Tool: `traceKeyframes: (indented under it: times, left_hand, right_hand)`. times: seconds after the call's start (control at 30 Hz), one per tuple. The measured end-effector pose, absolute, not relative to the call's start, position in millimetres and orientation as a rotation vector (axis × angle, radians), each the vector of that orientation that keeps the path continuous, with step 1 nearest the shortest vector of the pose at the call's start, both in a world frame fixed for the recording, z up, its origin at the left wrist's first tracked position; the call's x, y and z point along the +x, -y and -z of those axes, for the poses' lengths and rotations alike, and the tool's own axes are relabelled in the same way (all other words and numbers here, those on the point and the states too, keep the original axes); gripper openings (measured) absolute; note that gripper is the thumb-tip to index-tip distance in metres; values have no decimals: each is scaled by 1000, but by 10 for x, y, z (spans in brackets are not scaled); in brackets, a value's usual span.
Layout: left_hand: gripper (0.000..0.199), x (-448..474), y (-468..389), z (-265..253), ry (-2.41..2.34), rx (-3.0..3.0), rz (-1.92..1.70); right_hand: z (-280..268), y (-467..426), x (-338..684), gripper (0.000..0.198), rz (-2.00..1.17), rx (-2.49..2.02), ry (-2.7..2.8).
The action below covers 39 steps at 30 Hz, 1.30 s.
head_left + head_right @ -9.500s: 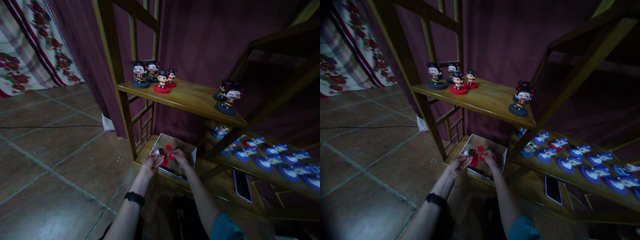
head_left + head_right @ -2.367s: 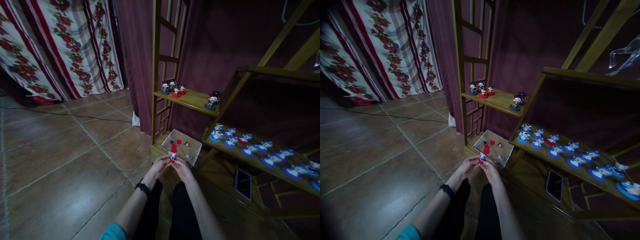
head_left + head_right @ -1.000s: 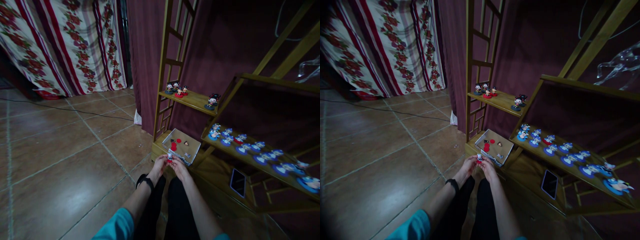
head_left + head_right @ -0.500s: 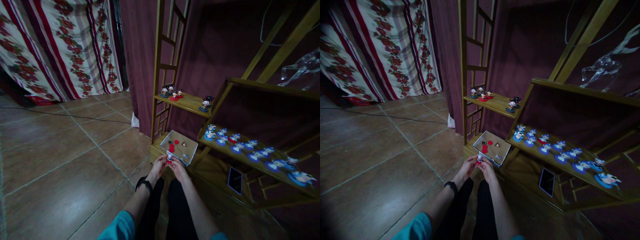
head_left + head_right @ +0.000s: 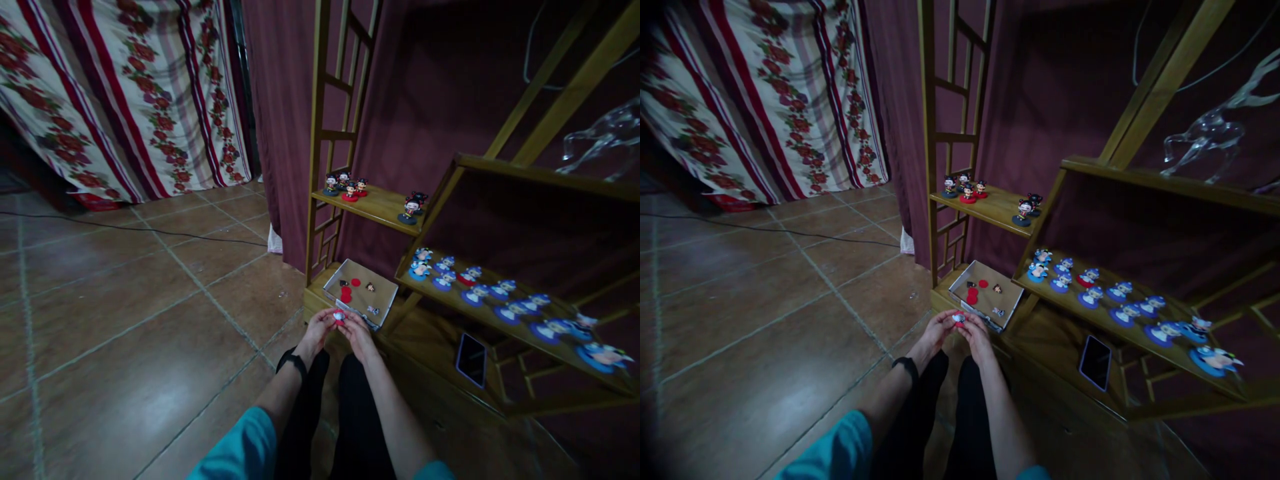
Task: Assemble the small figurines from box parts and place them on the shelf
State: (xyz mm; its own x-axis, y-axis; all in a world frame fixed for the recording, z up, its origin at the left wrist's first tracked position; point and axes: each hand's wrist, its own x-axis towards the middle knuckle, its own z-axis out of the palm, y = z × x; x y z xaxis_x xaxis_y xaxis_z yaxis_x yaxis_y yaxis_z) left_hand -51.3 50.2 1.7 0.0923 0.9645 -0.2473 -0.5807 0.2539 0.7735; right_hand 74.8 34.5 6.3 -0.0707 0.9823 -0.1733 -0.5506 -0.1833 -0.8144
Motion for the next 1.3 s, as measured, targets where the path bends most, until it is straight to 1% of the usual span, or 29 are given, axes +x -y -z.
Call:
traceKeyframes:
  times: [0.13,0.3,0.37,0.5,0.67,1.03,1.3]
  left_hand:
    - [33,-517,-502,-8,-763,614,-1229]
    - [34,-540,-479,-63,-751,608,-1189]
    - [33,-552,-467,-101,-758,589,-1165]
    - [31,-564,-464,-148,-799,580,-1113]
    - [29,-573,-484,-140,-814,645,-1081]
    - [25,-579,-508,-124,-932,659,-1071]
    - [15,-530,-559,-46,-1019,584,-1085]
  right_hand:
    - [-43,-350,758,23,-1524,-858,641]
    - [-45,-372,767,34,-1537,-807,641]
    - [-50,-376,774,36,-1559,-806,658]
    - [-33,-387,792,35,-1604,-808,696]
    - [29,-420,797,30,-1582,-827,729]
    - [88,-462,811,30,-1563,-906,796]
    - [99,-482,783,29,-1553,-990,743]
